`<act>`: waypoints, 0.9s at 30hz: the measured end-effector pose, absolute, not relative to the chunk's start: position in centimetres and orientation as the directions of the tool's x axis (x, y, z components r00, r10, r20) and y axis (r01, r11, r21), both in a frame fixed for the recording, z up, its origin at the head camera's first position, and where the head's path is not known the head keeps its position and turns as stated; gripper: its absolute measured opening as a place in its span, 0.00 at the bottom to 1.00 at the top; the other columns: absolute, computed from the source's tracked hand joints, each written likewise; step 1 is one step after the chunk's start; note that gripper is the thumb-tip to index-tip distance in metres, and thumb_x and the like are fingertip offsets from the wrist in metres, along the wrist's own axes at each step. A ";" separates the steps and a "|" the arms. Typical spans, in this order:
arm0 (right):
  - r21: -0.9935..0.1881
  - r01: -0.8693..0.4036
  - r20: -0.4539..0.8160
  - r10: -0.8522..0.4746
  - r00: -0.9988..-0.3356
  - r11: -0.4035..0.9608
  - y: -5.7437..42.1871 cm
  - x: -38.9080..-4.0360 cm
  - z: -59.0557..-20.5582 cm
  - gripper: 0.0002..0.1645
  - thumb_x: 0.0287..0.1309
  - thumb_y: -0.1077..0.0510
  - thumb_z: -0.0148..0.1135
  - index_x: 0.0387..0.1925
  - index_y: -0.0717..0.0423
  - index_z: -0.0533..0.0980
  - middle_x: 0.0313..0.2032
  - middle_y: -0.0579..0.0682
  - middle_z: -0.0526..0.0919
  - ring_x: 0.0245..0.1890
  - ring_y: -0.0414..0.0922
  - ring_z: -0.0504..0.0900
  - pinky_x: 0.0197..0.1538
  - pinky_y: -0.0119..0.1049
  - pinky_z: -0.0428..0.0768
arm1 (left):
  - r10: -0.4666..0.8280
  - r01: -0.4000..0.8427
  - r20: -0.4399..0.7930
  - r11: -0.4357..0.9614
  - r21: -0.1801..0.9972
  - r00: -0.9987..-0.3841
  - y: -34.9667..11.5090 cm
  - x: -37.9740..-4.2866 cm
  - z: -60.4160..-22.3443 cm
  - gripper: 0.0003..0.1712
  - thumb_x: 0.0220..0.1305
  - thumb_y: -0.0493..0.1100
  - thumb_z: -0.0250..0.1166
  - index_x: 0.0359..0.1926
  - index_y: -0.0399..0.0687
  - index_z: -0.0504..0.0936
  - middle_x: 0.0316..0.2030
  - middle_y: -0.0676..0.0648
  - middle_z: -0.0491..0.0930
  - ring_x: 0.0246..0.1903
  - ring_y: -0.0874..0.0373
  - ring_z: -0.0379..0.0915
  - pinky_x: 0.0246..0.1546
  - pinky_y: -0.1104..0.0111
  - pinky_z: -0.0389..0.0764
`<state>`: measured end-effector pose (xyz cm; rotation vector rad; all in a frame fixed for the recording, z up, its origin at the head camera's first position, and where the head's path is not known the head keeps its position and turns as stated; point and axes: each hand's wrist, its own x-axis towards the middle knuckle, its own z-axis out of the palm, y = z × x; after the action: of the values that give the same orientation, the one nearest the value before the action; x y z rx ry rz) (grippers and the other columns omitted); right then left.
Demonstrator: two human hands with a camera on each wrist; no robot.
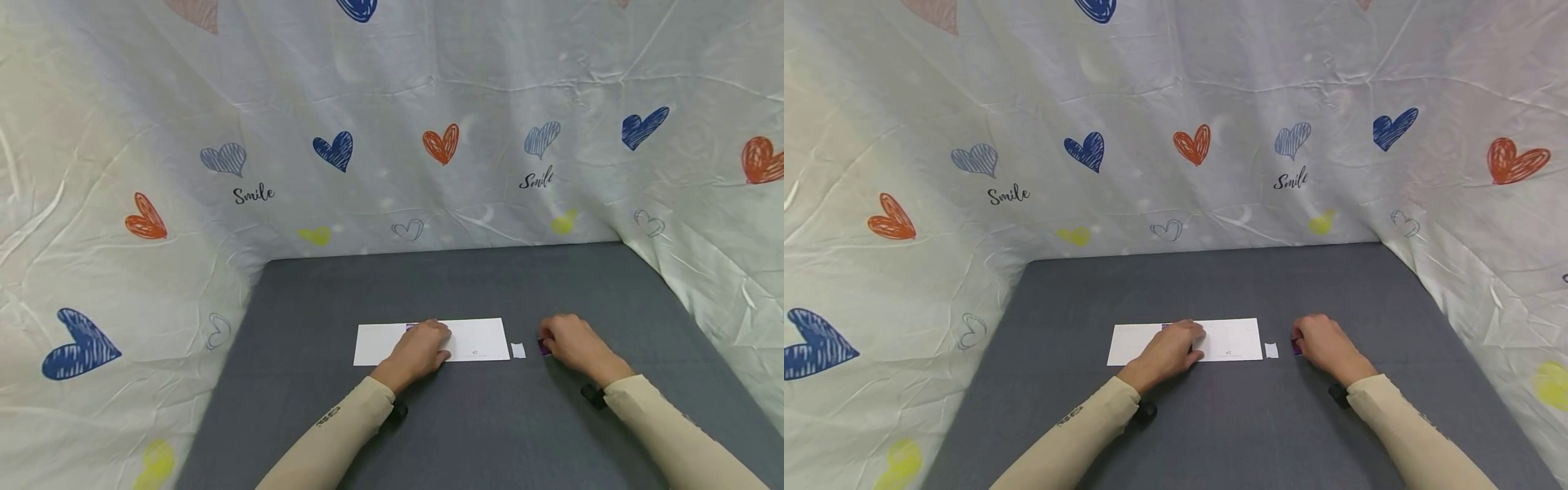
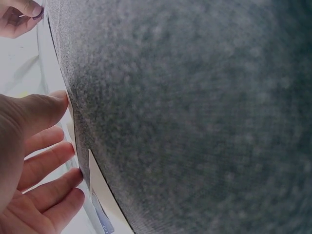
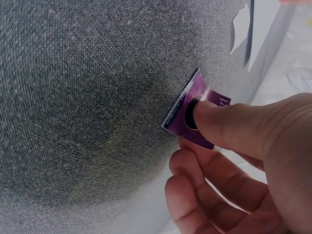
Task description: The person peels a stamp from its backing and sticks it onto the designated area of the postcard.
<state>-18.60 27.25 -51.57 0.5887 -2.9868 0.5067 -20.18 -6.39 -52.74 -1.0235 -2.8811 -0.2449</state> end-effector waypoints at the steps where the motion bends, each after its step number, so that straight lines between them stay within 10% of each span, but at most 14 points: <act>1: -0.307 -0.378 0.121 -0.359 -0.926 0.873 27.2 -18.6 -51.5 0.15 0.60 0.69 0.72 0.25 0.51 0.77 0.24 0.43 0.76 0.25 0.41 0.72 0.31 0.41 0.73 | 0.620 0.632 0.122 0.765 0.124 -0.775 -6.4 -20.2 -52.7 0.13 0.68 0.44 0.78 0.50 0.45 0.90 0.53 0.46 0.91 0.55 0.52 0.87 0.56 0.61 0.87; 27: -0.313 -0.349 0.119 -0.328 -0.937 0.883 27.1 -18.6 -51.2 0.08 0.61 0.67 0.72 0.33 0.54 0.80 0.26 0.45 0.81 0.26 0.42 0.76 0.31 0.44 0.78 | 0.613 0.623 0.111 0.773 0.124 -0.782 -6.4 -19.9 -52.5 0.14 0.69 0.44 0.78 0.52 0.44 0.91 0.54 0.46 0.91 0.56 0.51 0.87 0.59 0.60 0.87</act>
<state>-18.60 27.06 -51.21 0.5383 -2.9872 0.5146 -19.92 -6.35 -52.48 -1.0108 -2.8969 -0.2374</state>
